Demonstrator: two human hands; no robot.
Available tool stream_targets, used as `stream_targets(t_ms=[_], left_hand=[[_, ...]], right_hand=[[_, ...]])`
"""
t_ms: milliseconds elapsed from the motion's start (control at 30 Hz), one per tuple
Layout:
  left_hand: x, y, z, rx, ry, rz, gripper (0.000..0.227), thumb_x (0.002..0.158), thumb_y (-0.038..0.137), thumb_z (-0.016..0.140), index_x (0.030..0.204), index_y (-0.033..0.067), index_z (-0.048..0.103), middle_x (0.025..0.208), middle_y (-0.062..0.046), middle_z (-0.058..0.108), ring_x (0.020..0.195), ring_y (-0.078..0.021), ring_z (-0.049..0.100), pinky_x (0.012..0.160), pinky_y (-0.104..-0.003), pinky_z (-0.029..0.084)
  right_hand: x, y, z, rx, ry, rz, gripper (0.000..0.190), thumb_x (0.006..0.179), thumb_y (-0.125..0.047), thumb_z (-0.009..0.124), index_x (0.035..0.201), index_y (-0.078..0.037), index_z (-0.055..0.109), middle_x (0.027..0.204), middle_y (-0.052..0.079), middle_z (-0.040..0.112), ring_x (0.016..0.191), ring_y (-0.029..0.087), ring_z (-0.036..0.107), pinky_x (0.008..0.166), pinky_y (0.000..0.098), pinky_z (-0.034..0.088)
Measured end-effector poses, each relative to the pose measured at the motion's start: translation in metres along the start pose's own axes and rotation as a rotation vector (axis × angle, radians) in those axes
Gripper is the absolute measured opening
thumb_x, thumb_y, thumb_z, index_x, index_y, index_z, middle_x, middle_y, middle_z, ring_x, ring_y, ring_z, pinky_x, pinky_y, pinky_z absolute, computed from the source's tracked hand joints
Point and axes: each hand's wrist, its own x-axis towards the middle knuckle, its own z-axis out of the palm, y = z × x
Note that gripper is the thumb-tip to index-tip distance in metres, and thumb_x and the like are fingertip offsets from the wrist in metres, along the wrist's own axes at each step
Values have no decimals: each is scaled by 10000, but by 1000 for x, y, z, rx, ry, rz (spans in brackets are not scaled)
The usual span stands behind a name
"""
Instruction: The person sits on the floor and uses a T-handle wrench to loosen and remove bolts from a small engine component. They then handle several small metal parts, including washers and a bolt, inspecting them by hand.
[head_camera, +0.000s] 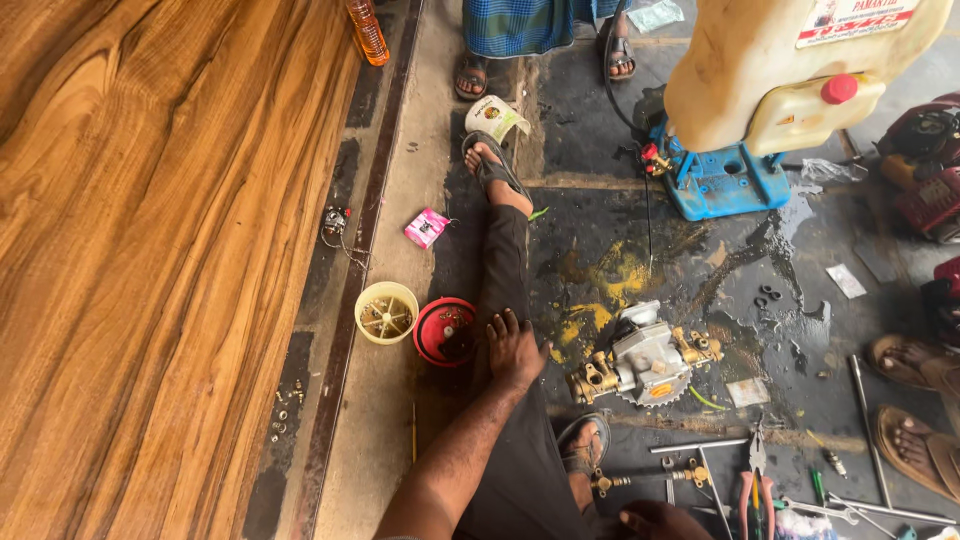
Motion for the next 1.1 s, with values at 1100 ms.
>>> stream_targets(t_ms=[1100], left_hand=[[-9, -3, -2, -83, 55, 4, 521, 934, 519, 642, 1255, 111, 698, 1509, -200, 475, 1431, -402, 374, 1205, -556, 237]], right_hand=[[3, 38, -18, -642, 189, 254, 439, 876, -259, 593, 1304, -317, 676, 1299, 103, 695, 1035, 286, 705, 816, 420, 600]])
